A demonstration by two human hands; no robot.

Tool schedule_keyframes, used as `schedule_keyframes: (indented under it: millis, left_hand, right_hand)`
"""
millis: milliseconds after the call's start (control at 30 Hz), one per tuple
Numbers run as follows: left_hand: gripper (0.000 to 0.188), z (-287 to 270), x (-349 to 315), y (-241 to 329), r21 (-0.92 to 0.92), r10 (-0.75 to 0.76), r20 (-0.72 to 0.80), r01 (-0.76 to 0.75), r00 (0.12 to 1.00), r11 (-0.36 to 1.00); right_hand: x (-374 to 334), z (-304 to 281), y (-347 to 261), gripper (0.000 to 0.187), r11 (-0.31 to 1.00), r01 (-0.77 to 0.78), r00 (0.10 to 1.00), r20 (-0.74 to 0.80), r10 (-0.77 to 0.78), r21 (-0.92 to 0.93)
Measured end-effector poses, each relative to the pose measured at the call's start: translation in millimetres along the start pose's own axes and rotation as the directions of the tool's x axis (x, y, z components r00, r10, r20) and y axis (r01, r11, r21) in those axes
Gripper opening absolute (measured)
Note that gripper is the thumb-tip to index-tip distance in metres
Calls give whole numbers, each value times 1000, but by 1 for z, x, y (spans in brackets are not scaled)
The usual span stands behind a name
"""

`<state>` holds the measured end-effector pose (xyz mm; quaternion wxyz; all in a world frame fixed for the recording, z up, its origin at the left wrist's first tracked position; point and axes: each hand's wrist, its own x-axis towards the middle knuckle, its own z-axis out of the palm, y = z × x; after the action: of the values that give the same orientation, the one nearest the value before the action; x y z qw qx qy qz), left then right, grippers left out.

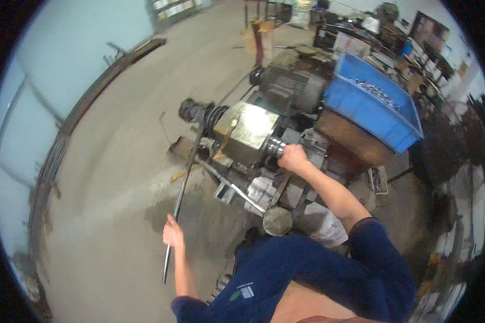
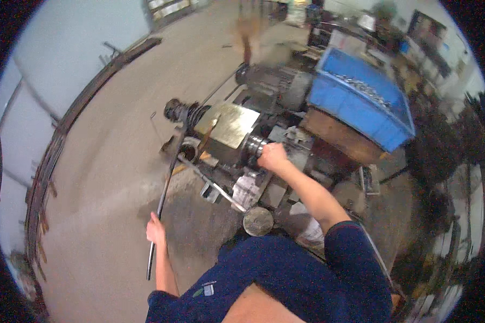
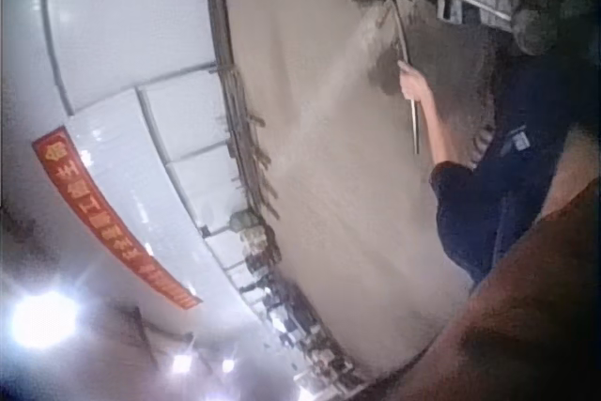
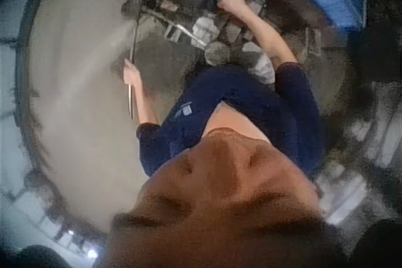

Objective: The person repeatedly picks small metal parts from a blue bin and places them into a machine, then uses a long metal rod to operate a lever on the machine. The person continues this cycle of loading parts and operating the lever throughout the clip.

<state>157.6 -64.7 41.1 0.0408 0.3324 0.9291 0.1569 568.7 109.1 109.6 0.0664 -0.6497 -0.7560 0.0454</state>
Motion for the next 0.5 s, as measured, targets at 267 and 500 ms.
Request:
schedule_keyframes:
  millis: [267, 500]
  left_hand:
    - [34, -37, 14, -17, -11, 488, 269, -504, 831, 864]
    - [29, -4, 62, 40, -23, 637, 310, -664, 706, 747]
  right_hand:
    - [-28, -65, 17, 18, 990, 95, 995, 48, -90, -105]
    - [-38, -212, 122, 31, 993, 101, 811, -574, -114, -55]
